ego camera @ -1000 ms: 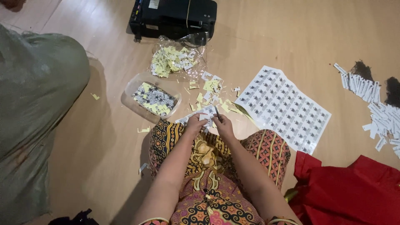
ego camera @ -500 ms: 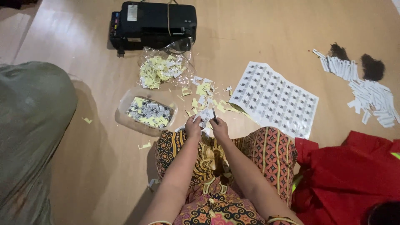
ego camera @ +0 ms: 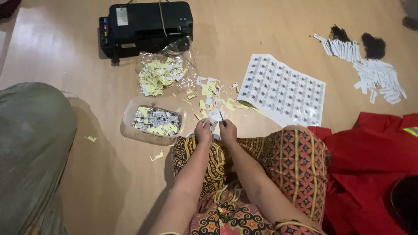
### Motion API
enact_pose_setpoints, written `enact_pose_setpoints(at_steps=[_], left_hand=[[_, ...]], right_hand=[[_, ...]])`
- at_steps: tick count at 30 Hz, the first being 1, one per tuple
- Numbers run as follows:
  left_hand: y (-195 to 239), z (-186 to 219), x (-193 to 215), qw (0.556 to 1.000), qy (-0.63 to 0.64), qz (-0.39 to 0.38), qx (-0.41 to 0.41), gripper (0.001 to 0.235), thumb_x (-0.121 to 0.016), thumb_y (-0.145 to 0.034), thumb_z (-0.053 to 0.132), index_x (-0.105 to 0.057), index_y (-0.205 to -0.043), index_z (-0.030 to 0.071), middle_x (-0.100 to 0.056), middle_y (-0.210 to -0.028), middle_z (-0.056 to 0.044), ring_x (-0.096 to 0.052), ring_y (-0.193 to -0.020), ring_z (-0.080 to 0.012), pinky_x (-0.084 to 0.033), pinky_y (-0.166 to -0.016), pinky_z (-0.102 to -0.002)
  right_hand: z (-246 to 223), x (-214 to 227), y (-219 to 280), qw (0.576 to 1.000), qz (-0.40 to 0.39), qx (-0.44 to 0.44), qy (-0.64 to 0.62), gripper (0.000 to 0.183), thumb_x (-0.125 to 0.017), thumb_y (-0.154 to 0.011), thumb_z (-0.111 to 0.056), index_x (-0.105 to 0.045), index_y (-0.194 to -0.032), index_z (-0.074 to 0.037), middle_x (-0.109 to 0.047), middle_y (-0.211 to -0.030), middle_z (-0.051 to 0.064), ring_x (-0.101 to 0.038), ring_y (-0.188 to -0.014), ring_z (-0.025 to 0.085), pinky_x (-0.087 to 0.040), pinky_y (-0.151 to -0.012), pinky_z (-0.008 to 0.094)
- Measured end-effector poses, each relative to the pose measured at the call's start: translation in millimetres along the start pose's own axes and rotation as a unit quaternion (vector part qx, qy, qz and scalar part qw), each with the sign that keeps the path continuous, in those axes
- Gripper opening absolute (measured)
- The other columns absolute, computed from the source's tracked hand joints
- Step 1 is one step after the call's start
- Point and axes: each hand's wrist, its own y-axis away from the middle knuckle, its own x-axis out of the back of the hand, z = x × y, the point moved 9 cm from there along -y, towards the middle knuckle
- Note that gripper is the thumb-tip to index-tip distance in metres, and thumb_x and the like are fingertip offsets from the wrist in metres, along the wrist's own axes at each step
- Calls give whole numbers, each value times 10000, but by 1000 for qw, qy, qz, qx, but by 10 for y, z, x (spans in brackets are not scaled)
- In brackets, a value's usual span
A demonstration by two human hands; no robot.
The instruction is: Cutting individual labels from a printed sheet using scissors
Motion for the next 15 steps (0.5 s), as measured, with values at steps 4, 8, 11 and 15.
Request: enact_pose_setpoints(at_steps=[4, 8, 11, 15], left_hand=[[190, 215, 104, 1000, 0, 14, -6, 151, -773, -872, 219, -795, -1013, 167, -769, -859, -128, -747, -810, -224, -632, -636, -354], [329, 375, 218, 996, 83, 29, 3, 182, -708, -924, 142, -736, -1093, 83, -728, -918, -198, -712, -803, -260, -640, -611, -377], [377, 414, 194, 985, 166, 15, 36, 249, -643, -977, 111, -649, -1210, 25, -674, -1022, -276, -708, -812, -341, -669, -575, -436], [792, 858, 240, 974, 212, 19, 72, 325, -584, -1030, 133, -538, -1339, 42, -588, -1194, -310, -686, -926, -444, -677, -559, -541]], right_hand=[[0, -61, -21, 1000, 19, -3, 5, 292, -599, -987, -343, -717, -992, -76, -730, -836, 139, -710, -887, 353, -542, -824, 490], [-100, -41, 49, 999, 26, -2, 26, 288, -588, -983, -339, -695, -1008, -73, -721, -866, 168, -700, -934, 388, -539, -829, 522], [-46, 114, 49, 999, 49, -3, 21, 263, -598, -979, -315, -692, -989, -69, -709, -823, 174, -701, -879, 383, -540, -791, 512], [-257, 302, 69, 998, 42, 39, -36, 245, -573, -1015, -302, -709, -960, -107, -688, -719, 111, -669, -726, 286, -546, -712, 444]])
